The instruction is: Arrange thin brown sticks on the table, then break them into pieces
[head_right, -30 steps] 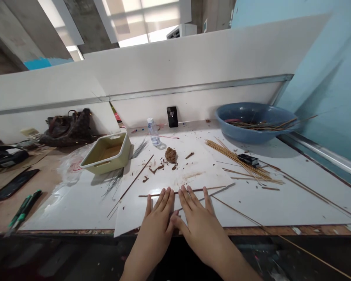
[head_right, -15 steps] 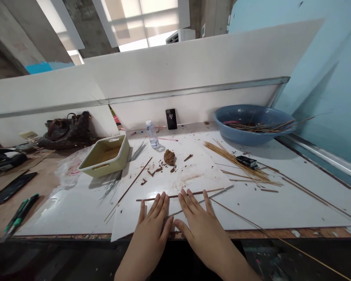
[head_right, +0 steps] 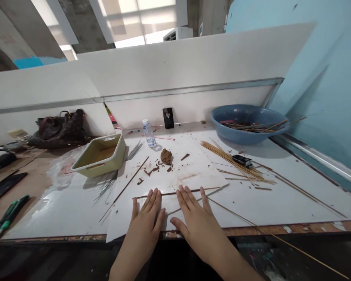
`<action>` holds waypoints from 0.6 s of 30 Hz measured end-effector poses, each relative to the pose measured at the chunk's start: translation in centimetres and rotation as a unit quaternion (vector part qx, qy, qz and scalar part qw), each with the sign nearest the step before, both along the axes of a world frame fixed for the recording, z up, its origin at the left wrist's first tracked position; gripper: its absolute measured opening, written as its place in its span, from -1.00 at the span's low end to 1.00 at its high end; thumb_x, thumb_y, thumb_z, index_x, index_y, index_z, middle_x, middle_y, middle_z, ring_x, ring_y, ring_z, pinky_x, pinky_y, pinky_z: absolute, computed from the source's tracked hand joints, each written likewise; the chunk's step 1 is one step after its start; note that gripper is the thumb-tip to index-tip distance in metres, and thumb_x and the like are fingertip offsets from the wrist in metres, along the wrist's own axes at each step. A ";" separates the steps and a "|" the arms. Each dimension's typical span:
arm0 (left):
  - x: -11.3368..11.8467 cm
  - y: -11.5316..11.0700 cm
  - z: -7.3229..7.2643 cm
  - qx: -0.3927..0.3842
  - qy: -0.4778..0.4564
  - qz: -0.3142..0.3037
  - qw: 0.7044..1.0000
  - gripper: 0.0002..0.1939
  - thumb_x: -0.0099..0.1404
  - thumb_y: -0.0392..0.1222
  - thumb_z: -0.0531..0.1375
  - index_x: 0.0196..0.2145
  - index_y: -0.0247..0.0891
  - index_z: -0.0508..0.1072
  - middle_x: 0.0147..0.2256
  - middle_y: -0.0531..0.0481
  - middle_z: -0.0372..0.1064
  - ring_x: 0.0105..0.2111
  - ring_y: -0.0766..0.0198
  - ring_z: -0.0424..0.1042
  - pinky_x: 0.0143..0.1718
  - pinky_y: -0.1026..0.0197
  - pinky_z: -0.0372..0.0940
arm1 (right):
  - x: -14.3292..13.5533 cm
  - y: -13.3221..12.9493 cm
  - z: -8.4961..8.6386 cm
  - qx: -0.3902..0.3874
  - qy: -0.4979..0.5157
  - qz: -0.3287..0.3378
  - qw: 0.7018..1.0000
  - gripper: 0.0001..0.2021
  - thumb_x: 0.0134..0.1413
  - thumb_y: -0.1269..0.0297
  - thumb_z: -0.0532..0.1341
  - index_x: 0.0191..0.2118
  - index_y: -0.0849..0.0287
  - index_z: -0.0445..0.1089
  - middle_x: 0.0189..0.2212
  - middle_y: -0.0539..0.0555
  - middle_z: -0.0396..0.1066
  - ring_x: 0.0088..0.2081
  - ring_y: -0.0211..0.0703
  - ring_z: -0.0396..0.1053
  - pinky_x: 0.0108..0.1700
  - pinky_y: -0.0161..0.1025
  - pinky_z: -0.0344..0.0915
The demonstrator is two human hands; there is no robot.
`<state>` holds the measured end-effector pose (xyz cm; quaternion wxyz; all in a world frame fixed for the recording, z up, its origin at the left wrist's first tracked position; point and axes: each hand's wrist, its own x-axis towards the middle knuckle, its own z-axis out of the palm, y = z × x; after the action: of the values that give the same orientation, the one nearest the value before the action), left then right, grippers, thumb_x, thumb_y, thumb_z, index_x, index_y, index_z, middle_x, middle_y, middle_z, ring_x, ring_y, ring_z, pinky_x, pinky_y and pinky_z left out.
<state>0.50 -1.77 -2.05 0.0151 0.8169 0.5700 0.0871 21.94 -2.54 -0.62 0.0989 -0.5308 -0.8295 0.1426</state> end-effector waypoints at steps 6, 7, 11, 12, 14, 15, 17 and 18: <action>1.0 3.3 1.0 0.004 0.001 0.036 0.999 -0.44 0.65 -0.14 -0.06 0.50 -0.32 0.20 0.49 -0.25 0.10 0.53 -0.10 0.05 0.50 -0.51 -0.14 | -0.2 3.9 1.0 -0.002 -0.030 -0.019 0.999 -0.26 0.58 -0.16 -0.19 0.60 0.26 -0.12 0.58 0.23 -0.17 0.60 0.10 -0.21 0.55 0.46 -0.45; 0.9 3.4 1.1 0.003 0.000 0.035 0.999 -0.44 0.65 -0.15 -0.05 0.50 -0.31 0.20 0.49 -0.25 0.10 0.53 -0.10 0.06 0.50 -0.50 -0.13 | -0.2 4.1 1.0 0.001 -0.030 -0.018 0.999 -0.26 0.59 -0.14 -0.17 0.60 0.25 -0.13 0.58 0.24 -0.17 0.60 0.11 -0.22 0.54 0.46 -0.46; -0.1 1.3 0.6 0.003 -0.005 0.011 1.000 -0.42 0.65 -0.15 -0.05 0.53 -0.30 0.12 0.51 -0.24 0.06 0.53 -0.06 0.05 0.51 -0.47 -0.11 | 0.5 1.9 0.3 0.008 -0.012 -0.002 1.000 -0.25 0.57 -0.17 -0.12 0.61 0.15 -0.25 0.58 0.23 -0.14 0.60 0.11 -0.19 0.55 0.46 -0.41; -0.4 0.6 0.4 0.002 -0.006 0.005 1.000 -0.41 0.66 -0.14 -0.05 0.54 -0.30 0.10 0.51 -0.23 0.05 0.53 -0.05 0.04 0.51 -0.46 -0.11 | 0.7 1.0 0.2 0.009 -0.007 0.003 1.000 -0.25 0.57 -0.18 -0.12 0.62 0.12 -0.28 0.58 0.21 -0.14 0.59 0.10 -0.18 0.55 0.45 -0.41; -0.8 -0.4 0.4 -0.008 -0.005 -0.001 1.000 -0.40 0.66 -0.12 -0.05 0.55 -0.29 0.07 0.52 -0.22 0.04 0.54 -0.05 0.03 0.51 -0.45 -0.12 | 1.1 0.0 0.2 0.005 -0.003 0.010 1.000 -0.26 0.58 -0.18 -0.13 0.61 0.09 -0.30 0.58 0.18 -0.14 0.59 0.08 -0.16 0.56 0.42 -0.44; -0.8 -0.4 0.5 -0.015 -0.003 -0.001 1.000 -0.40 0.66 -0.12 -0.05 0.55 -0.29 0.07 0.52 -0.22 0.03 0.54 -0.05 0.03 0.51 -0.46 -0.12 | 1.1 0.0 0.3 -0.002 -0.006 0.010 1.000 -0.27 0.58 -0.18 -0.14 0.61 0.10 -0.28 0.58 0.17 -0.14 0.59 0.08 -0.17 0.56 0.42 -0.45; -0.7 0.3 0.9 -0.025 0.001 0.008 1.000 -0.40 0.65 -0.13 -0.05 0.55 -0.30 0.10 0.51 -0.23 0.04 0.54 -0.06 0.03 0.51 -0.47 -0.13 | 1.0 0.9 0.6 -0.016 -0.015 0.006 1.000 -0.27 0.58 -0.17 -0.17 0.61 0.13 -0.24 0.58 0.18 -0.14 0.59 0.08 -0.18 0.55 0.43 -0.46; -0.6 0.9 1.2 -0.025 0.001 0.014 1.000 -0.41 0.65 -0.13 -0.05 0.54 -0.30 0.12 0.51 -0.24 0.06 0.53 -0.07 0.04 0.51 -0.48 -0.14 | 0.9 1.7 0.7 -0.018 -0.019 0.001 1.000 -0.28 0.58 -0.17 -0.18 0.61 0.15 -0.22 0.58 0.19 -0.14 0.60 0.09 -0.18 0.55 0.45 -0.46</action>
<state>-0.06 -0.82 -0.84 0.0334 0.8083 0.5833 0.0720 22.84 -0.82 0.09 0.0732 -0.5339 -0.8294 0.1471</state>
